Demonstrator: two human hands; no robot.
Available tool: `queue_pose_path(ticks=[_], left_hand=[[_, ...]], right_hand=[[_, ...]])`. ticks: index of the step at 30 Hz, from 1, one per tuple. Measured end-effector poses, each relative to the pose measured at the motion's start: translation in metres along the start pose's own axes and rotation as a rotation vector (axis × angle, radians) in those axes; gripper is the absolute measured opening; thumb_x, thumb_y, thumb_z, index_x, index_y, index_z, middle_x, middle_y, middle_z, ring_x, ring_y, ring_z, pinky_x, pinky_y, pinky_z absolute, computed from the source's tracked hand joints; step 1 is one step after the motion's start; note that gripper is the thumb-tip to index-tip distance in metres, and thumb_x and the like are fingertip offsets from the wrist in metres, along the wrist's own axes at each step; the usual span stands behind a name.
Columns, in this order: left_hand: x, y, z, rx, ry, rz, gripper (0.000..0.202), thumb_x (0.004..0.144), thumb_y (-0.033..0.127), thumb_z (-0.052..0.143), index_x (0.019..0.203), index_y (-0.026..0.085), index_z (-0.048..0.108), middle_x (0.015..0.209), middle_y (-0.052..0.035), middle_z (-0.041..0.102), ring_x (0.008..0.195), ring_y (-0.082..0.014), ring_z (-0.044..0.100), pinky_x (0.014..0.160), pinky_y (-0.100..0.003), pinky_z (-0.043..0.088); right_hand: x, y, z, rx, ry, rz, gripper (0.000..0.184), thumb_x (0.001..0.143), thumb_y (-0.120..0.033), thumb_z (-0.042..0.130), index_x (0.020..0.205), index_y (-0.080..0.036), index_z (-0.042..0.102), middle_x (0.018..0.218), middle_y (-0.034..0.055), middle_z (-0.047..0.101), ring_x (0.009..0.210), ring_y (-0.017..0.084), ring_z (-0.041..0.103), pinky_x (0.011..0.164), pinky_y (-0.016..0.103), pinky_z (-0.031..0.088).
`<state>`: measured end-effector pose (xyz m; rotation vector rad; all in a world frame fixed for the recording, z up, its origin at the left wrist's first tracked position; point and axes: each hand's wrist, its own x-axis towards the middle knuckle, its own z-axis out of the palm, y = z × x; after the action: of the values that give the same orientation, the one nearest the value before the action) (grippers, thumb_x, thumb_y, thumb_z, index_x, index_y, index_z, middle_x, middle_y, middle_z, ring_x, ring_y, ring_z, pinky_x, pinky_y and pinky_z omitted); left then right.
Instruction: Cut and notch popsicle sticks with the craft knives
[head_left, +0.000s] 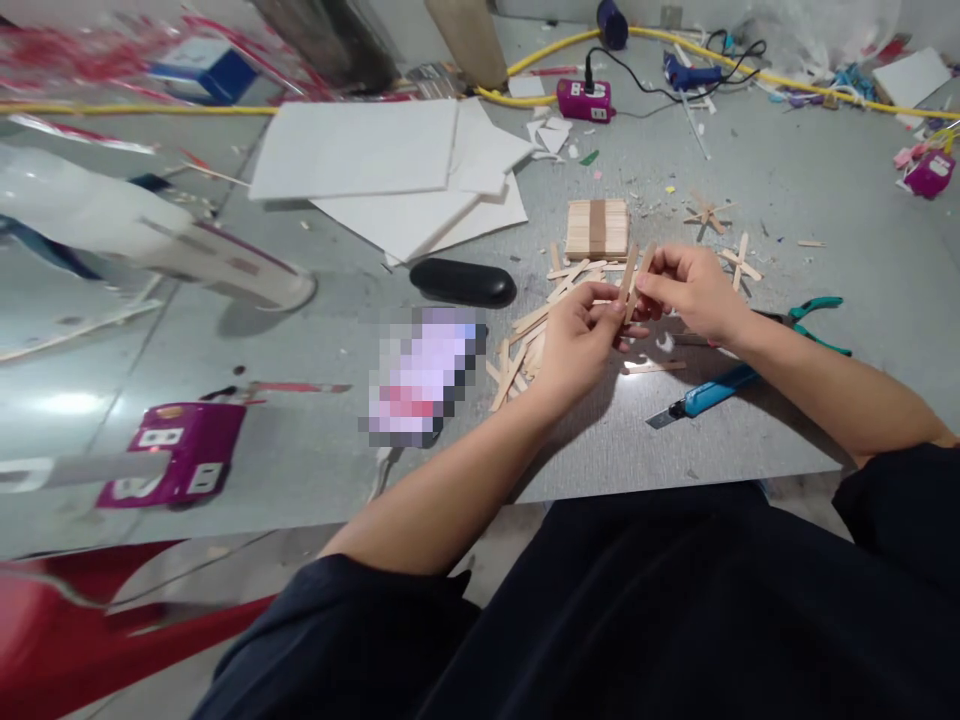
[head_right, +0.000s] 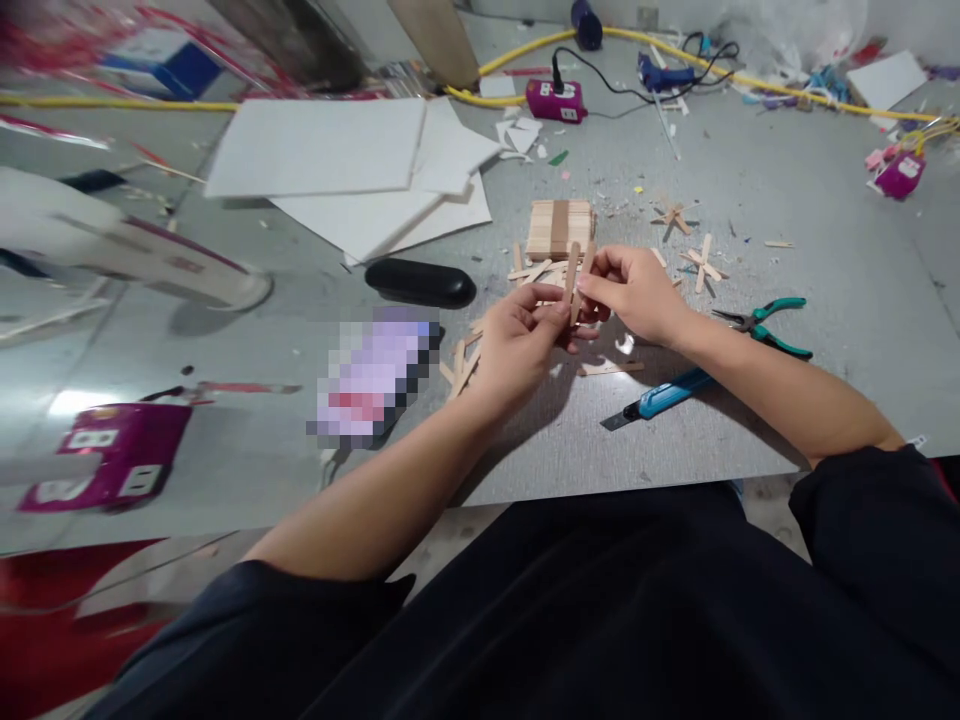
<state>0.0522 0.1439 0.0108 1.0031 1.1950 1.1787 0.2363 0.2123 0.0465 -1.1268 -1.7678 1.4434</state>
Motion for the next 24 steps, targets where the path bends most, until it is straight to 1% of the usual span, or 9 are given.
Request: queue_pose_path(ticks=[6,12,14,16,18,20,21,23,24], left_hand=[[-0.002,0.005,0.003,0.011,-0.032,-0.024,0.006,0.112,0.021,0.068,0.107,0.019,0.071,0.091,-0.0072,0.089,0.071,-0.0134,0.085,0.066,-0.023,0.066],[0.0,0.006,0.002,0.004,-0.077,-0.073,0.008,0.107,0.019,0.077,0.101,0.017,0.074,0.089,-0.0086,0.089,0.069,-0.0134,0.083,0.065,-0.023,0.067],[0.0,0.007,0.002,-0.024,-0.065,-0.085,0.01,0.107,0.019,0.078,0.098,0.017,0.074,0.087,-0.0081,0.088,0.07,-0.013,0.083,0.067,-0.023,0.068],[-0.001,0.009,0.002,-0.056,-0.043,-0.109,0.012,0.107,0.017,0.078,0.096,0.018,0.073,0.086,-0.0081,0.088,0.07,-0.0126,0.083,0.069,-0.024,0.069],[-0.002,0.011,0.003,-0.078,-0.024,-0.145,0.015,0.107,0.016,0.078,0.093,0.019,0.071,0.087,-0.0086,0.089,0.07,-0.013,0.082,0.07,-0.026,0.071],[-0.004,0.012,0.005,-0.092,-0.018,-0.186,0.015,0.106,0.014,0.078,0.093,0.019,0.071,0.089,-0.0093,0.09,0.07,-0.0139,0.083,0.071,-0.028,0.072],[-0.005,0.012,0.006,-0.099,-0.016,-0.21,0.015,0.105,0.014,0.079,0.094,0.019,0.071,0.089,-0.0094,0.09,0.07,-0.0144,0.083,0.07,-0.029,0.073],[-0.009,0.012,0.008,-0.111,-0.023,-0.261,0.014,0.105,0.013,0.08,0.095,0.018,0.071,0.09,-0.0098,0.091,0.069,-0.0152,0.084,0.069,-0.029,0.074],[-0.011,0.012,0.008,-0.115,-0.03,-0.287,0.015,0.105,0.013,0.081,0.094,0.018,0.071,0.089,-0.01,0.091,0.07,-0.0156,0.085,0.069,-0.029,0.074]], right_hand=[[-0.001,0.011,0.002,0.008,-0.002,0.0,0.049,0.092,-0.064,0.089,0.088,-0.029,0.055,0.082,-0.0002,0.062,0.079,0.02,0.062,0.081,0.041,0.057],[0.002,0.014,0.001,-0.018,0.011,0.012,0.04,0.097,-0.052,0.09,0.089,-0.027,0.06,0.085,0.0,0.066,0.077,0.018,0.062,0.08,0.039,0.057],[0.003,0.009,-0.007,-0.053,0.028,0.007,0.038,0.101,-0.053,0.087,0.09,-0.027,0.062,0.087,0.0019,0.068,0.075,0.018,0.061,0.08,0.04,0.057],[-0.001,-0.001,-0.021,-0.113,0.085,-0.024,0.04,0.105,-0.061,0.081,0.094,-0.027,0.064,0.092,0.0041,0.071,0.077,0.019,0.063,0.082,0.041,0.058],[-0.013,-0.012,-0.039,-0.197,0.171,-0.072,0.045,0.106,-0.07,0.078,0.099,-0.028,0.064,0.097,0.0047,0.07,0.085,0.022,0.066,0.086,0.042,0.059],[-0.032,-0.02,-0.057,-0.36,0.197,-0.09,0.04,0.109,-0.067,0.072,0.103,-0.028,0.067,0.1,0.0058,0.072,0.091,0.024,0.067,0.088,0.043,0.057],[-0.042,-0.021,-0.064,-0.488,0.156,-0.093,0.036,0.11,-0.062,0.071,0.103,-0.027,0.07,0.098,0.0062,0.072,0.09,0.025,0.067,0.088,0.044,0.054],[-0.064,-0.017,-0.074,-0.727,-0.062,-0.064,0.028,0.108,-0.052,0.072,0.103,-0.025,0.075,0.095,0.0075,0.076,0.089,0.027,0.068,0.086,0.044,0.051],[-0.073,-0.011,-0.077,-0.83,-0.117,-0.05,0.027,0.108,-0.051,0.071,0.103,-0.024,0.076,0.097,0.0091,0.078,0.09,0.028,0.069,0.085,0.044,0.049]])
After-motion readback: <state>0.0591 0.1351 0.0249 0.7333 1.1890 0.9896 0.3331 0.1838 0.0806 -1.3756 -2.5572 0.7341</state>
